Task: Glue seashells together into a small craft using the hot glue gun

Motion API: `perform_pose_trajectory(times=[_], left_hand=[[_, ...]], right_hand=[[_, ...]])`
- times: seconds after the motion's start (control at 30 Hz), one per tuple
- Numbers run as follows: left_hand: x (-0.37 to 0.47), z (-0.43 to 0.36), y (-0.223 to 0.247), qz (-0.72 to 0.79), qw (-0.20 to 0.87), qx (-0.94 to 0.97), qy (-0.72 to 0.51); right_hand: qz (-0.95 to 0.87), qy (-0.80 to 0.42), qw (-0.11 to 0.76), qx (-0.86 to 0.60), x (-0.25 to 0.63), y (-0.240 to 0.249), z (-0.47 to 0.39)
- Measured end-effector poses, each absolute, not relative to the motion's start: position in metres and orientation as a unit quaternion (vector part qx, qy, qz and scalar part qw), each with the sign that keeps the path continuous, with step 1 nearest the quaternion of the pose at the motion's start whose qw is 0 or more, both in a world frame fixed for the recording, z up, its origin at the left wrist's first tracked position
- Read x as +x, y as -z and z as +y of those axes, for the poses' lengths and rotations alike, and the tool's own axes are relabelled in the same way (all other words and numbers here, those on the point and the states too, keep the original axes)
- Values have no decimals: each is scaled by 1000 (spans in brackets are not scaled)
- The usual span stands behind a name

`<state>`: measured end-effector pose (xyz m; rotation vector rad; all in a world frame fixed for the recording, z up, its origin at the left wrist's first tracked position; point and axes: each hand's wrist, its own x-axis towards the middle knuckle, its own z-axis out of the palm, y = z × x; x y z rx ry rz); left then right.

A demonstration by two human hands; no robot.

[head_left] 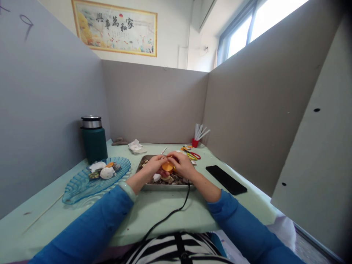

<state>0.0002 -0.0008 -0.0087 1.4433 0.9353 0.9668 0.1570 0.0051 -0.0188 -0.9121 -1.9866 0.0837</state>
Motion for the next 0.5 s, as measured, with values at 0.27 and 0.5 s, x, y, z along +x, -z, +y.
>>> perform_pose_trajectory(times=[0.27, 0.5], left_hand=[[1, -2, 7, 396, 534, 618, -420], [3, -4, 5, 429, 485, 633, -424]], right_hand=[[-801, -19, 446, -399, 156, 20, 5], [-802, -11, 435, -408, 156, 21, 6]])
